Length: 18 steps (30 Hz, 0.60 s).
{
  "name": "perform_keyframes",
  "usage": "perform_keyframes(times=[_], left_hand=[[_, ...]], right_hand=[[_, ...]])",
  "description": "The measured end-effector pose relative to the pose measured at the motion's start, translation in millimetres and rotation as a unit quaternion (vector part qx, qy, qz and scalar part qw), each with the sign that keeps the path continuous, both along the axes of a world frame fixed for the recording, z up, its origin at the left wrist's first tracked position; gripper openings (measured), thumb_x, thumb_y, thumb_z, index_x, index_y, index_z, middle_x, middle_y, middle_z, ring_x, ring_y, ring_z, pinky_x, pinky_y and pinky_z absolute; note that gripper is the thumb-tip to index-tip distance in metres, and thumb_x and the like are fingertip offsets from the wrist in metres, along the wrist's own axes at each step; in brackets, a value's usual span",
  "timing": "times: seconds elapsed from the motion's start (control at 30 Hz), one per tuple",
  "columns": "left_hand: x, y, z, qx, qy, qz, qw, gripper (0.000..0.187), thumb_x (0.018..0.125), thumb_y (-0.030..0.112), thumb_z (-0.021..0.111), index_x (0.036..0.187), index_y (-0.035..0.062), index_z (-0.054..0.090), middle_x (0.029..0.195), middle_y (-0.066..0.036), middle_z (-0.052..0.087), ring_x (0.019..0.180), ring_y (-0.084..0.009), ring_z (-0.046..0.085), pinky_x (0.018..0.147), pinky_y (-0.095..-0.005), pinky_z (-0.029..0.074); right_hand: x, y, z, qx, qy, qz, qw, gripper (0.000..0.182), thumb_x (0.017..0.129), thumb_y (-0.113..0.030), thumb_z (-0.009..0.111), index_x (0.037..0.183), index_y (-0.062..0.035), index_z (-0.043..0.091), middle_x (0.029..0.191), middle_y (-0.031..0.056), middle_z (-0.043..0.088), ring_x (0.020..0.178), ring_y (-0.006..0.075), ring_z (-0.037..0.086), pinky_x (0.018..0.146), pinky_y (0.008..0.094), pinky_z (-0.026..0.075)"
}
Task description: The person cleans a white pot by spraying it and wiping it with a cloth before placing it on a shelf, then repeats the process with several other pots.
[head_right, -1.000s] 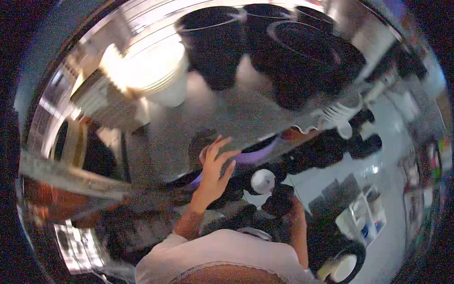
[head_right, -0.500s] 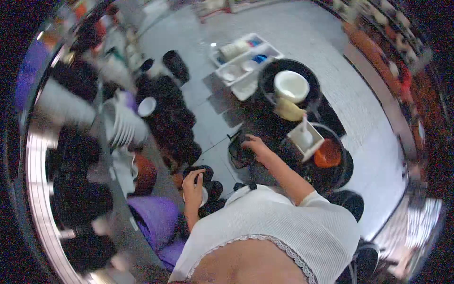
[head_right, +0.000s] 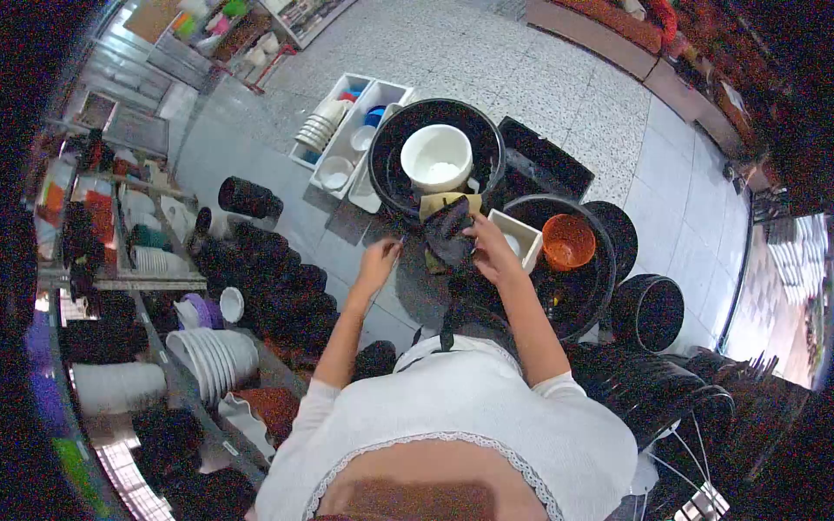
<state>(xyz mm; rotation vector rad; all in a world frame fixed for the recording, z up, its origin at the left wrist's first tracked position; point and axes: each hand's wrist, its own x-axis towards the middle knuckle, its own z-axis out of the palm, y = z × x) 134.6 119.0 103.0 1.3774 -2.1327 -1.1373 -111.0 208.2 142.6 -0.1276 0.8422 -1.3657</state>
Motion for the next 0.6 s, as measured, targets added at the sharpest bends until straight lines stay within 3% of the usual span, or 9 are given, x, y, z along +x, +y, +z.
perform_keyframes(times=[0.1, 0.2, 0.3, 0.33, 0.43, 0.47, 0.6], left_hand=[[-51.3, -51.1, -15.3, -0.138, -0.040, -0.022, 0.989, 0.020, 0.081, 0.010, 0.056, 0.096, -0.0009, 0.063, 0.094, -0.019, 0.063, 0.088, -0.0373, 0.060, 0.076, -0.0431, 0.047], [-95.5, -98.6, -53.0, -0.177, -0.115, -0.047, 0.976, 0.032, 0.076, 0.009, 0.059, 0.107, 0.0013, 0.059, 0.111, -0.022, 0.057, 0.103, -0.0373, 0.054, 0.085, -0.0446, 0.044], [-126.7, -125.4, -96.1, -0.296, -0.093, -0.103, 0.945, 0.031, 0.074, 0.007, 0.057, 0.104, -0.0023, 0.057, 0.109, -0.024, 0.056, 0.101, -0.0393, 0.054, 0.085, -0.0455, 0.045], [-135.7, -132.1, -105.6, -0.324, -0.092, -0.117, 0.934, 0.024, 0.075, 0.008, 0.055, 0.097, -0.0013, 0.058, 0.104, -0.022, 0.058, 0.097, -0.0367, 0.057, 0.081, -0.0448, 0.046], [-144.1, -141.3, -119.8, -0.236, -0.272, -0.232, 0.903, 0.015, 0.078, 0.012, 0.053, 0.089, 0.0037, 0.059, 0.099, -0.019, 0.062, 0.093, -0.0315, 0.059, 0.083, -0.0432, 0.044], [-144.1, -145.6, -133.0, -0.231, -0.286, -0.230, 0.901, 0.014, 0.077, 0.014, 0.053, 0.087, 0.0061, 0.060, 0.089, -0.015, 0.065, 0.084, -0.0280, 0.063, 0.085, -0.0432, 0.042], [-145.8, -152.4, -127.9, -0.282, -0.286, -0.274, 0.874, 0.008, 0.076, 0.011, 0.054, 0.078, 0.0083, 0.061, 0.072, -0.011, 0.065, 0.072, -0.0262, 0.064, 0.087, -0.0404, 0.040]], right_hand=[[-20.1, -7.8, -2.4, 0.034, -0.083, -0.038, 0.995, 0.058, 0.078, -0.007, 0.054, 0.134, -0.0034, 0.039, 0.116, 0.0087, 0.055, 0.103, 0.0212, 0.057, 0.091, 0.0377, 0.045], [-36.9, -17.9, 1.1, -0.012, -0.105, -0.079, 0.991, 0.061, 0.076, -0.005, 0.050, 0.135, -0.0009, 0.036, 0.122, 0.0136, 0.052, 0.106, 0.0259, 0.054, 0.094, 0.0416, 0.044], [-52.5, -23.6, -0.3, -0.073, -0.103, -0.120, 0.985, 0.065, 0.072, -0.001, 0.046, 0.136, 0.0010, 0.032, 0.127, 0.0164, 0.048, 0.111, 0.0307, 0.052, 0.098, 0.0436, 0.041], [-57.0, -23.4, 5.2, -0.085, -0.093, -0.135, 0.983, 0.064, 0.072, 0.000, 0.045, 0.135, 0.0013, 0.033, 0.126, 0.0165, 0.048, 0.112, 0.0308, 0.051, 0.099, 0.0434, 0.041], [-70.8, -18.5, 20.6, -0.086, -0.073, -0.172, 0.979, 0.061, 0.073, 0.000, 0.044, 0.134, 0.0023, 0.037, 0.127, 0.0154, 0.049, 0.117, 0.0291, 0.049, 0.103, 0.0407, 0.038], [-74.2, -17.9, 25.1, -0.075, -0.064, -0.189, 0.977, 0.062, 0.073, 0.000, 0.044, 0.134, 0.0021, 0.037, 0.127, 0.0150, 0.049, 0.117, 0.0290, 0.049, 0.103, 0.0410, 0.038], [-91.6, -15.9, 20.6, -0.067, -0.048, -0.215, 0.973, 0.061, 0.074, 0.000, 0.044, 0.135, 0.0008, 0.036, 0.128, 0.0138, 0.049, 0.117, 0.0287, 0.049, 0.103, 0.0415, 0.037]])
